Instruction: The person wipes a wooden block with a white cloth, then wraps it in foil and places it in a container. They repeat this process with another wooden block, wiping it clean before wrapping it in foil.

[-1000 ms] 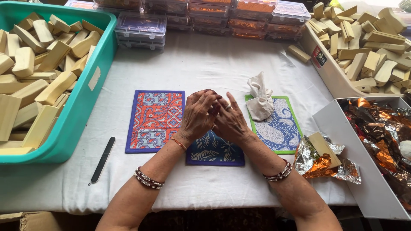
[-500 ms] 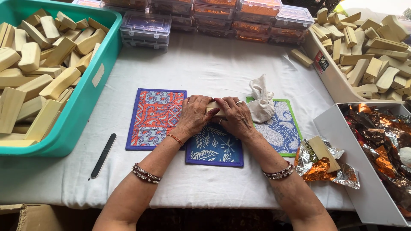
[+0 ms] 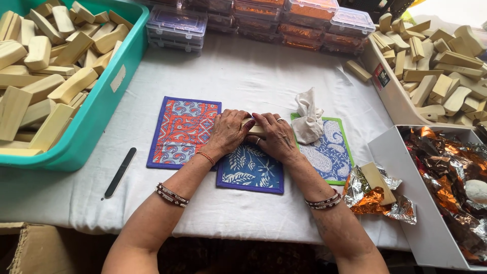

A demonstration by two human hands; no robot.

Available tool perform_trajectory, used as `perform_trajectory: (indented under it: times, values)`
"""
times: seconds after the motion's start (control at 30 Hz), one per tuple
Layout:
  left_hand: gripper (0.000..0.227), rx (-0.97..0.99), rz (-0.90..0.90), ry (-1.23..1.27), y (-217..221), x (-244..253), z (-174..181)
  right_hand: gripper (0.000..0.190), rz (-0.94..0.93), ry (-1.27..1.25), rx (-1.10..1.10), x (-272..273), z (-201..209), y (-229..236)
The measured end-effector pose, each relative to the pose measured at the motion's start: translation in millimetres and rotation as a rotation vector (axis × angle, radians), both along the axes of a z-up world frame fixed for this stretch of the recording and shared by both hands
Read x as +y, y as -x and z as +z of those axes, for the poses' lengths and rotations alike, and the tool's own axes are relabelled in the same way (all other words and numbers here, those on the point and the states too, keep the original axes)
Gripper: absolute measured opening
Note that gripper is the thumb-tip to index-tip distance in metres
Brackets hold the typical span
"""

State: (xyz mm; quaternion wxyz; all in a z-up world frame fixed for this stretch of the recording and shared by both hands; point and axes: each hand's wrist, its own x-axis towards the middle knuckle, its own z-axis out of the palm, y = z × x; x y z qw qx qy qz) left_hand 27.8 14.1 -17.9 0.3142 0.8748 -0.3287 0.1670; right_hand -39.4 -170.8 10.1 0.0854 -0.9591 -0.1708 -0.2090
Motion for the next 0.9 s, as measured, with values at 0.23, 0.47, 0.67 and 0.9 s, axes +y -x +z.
perform_trajectory:
  times: [0.23,0.47,0.67,0.9]
  values:
    - [0.041,-0.137,0.016,0.180,6.2,2.9,16.9,0.072,0.027,-0.025,0.017,-1.1,2.7,-0.3]
    - [0.033,-0.289,0.004,0.144,7.3,35.3,65.0,0.068,-0.011,-0.023,0.044,-2.5,-1.0,-3.9]
    - [0.031,-0.323,0.127,-0.062,15.9,147.2,132.9,0.068,-0.030,-0.030,0.060,-3.2,-3.6,-2.1]
    - [0.027,-0.262,0.438,-0.146,78.0,337.7,181.5,0.068,-0.044,-0.025,0.073,-1.6,0.8,-1.3]
